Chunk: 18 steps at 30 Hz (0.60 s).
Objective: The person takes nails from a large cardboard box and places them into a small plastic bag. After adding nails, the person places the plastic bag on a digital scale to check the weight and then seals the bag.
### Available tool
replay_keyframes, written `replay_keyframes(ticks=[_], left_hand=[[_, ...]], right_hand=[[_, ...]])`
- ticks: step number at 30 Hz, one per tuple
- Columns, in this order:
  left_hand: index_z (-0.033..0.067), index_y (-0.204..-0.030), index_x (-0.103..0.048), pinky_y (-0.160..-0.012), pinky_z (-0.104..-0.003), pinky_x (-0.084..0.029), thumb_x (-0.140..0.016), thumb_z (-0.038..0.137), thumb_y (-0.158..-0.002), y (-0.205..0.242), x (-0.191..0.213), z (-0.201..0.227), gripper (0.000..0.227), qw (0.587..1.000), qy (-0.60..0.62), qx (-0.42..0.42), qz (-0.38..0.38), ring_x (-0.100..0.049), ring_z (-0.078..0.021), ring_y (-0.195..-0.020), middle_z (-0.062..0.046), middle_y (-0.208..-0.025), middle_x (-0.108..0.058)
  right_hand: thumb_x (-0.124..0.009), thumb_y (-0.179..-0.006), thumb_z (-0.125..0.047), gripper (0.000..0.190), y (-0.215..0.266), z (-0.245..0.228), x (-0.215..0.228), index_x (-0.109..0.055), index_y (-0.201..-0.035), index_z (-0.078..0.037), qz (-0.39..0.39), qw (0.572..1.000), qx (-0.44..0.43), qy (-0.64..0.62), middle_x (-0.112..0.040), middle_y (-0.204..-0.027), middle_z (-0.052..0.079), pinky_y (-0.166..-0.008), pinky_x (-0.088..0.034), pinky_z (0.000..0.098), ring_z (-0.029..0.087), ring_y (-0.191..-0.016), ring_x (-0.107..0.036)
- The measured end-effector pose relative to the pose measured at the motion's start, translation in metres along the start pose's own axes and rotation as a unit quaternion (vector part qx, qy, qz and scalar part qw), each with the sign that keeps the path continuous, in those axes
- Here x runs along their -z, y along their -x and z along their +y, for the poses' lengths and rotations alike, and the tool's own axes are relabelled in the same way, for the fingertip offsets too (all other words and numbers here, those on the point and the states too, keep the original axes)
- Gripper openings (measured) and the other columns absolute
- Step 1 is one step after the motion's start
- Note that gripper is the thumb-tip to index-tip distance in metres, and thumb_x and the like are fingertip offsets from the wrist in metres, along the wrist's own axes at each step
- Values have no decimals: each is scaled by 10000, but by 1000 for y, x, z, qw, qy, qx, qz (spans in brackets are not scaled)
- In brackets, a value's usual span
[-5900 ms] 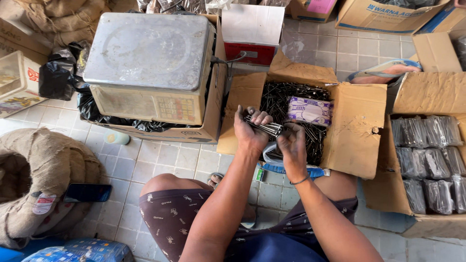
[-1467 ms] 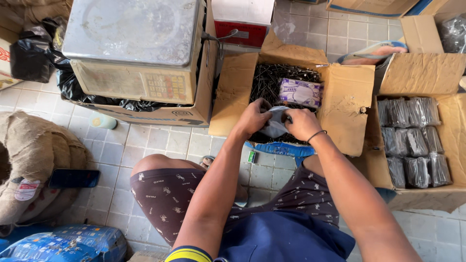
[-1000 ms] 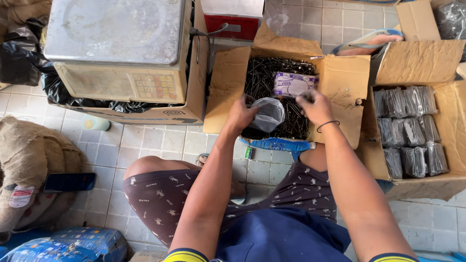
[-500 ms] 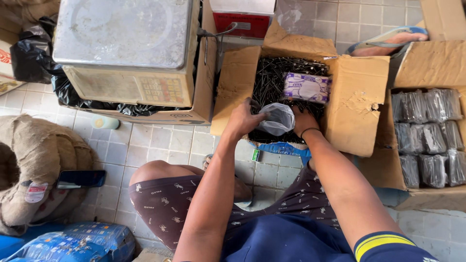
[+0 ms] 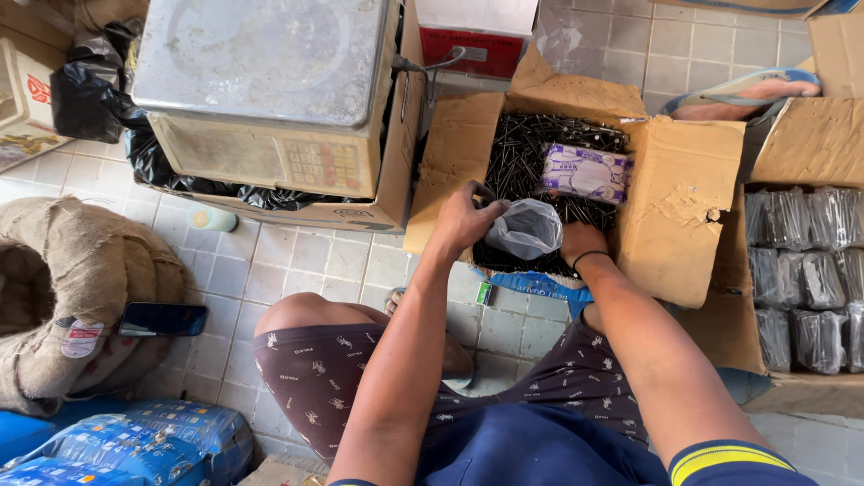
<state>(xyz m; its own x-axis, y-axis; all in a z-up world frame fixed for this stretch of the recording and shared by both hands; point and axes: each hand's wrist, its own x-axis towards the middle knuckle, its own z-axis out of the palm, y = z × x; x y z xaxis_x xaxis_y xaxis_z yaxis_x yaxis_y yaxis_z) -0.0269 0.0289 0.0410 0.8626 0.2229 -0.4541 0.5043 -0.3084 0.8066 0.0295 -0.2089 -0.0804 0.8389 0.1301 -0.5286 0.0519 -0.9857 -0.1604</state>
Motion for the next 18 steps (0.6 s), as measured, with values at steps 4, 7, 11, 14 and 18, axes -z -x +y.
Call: replay_keyframes(ticks=[4,7,11,14,18], left_hand=[[184,-1226,-820,-961,-533,-646,-815,525,-858,0,2,-1,501,1000,3,-1,13,-823,-400,-1089,-170,-951,-843],[191,-1229,-834,-950,-511,-649,-811,509,-870,-1,2,-2,480,1000,15,3,17,-827,-378,-1061,-153,-940,-846],[223,-1241,-848,-974,-553,-638,-812,580,-875,-4,0,-5,512,1000,10,-9,10,-811,-422,-1117,-183,-999,-853],[247,-1242,-830,-932,-461,-657,-799,564,-884,-8,-4,-3,479,1000,22,-2,3,-835,-288,-1010,-59,-864,-844],[206,-1259,-817,-838,-467,-664,-795,501,-917,-8,-4,-7,453,999,38,-26,8,-826,-268,-909,-71,-844,-832]], right_hand=[[-520,-1074,-203,447,3,4,6,-866,-1167,65,-27,999,40,7,-870,-1125,277,-897,-703,517,420,-1130,-831],[-490,-1074,-203,464,3,6,9,-840,-1172,86,-29,998,51,-7,-862,-1120,293,-879,-707,540,442,-1113,-832],[-508,-1099,-134,428,0,15,10,-825,-1229,122,11,999,45,-21,-845,-1164,327,-882,-707,552,473,-1098,-827],[-530,-1104,-135,382,-4,16,19,-823,-1163,103,47,998,22,-29,-834,-1099,293,-818,-704,527,427,-1042,-832],[-610,-1032,-90,297,-21,22,40,-894,-1077,-16,103,992,40,64,-851,-1062,229,-863,-707,534,432,-1027,-851]])
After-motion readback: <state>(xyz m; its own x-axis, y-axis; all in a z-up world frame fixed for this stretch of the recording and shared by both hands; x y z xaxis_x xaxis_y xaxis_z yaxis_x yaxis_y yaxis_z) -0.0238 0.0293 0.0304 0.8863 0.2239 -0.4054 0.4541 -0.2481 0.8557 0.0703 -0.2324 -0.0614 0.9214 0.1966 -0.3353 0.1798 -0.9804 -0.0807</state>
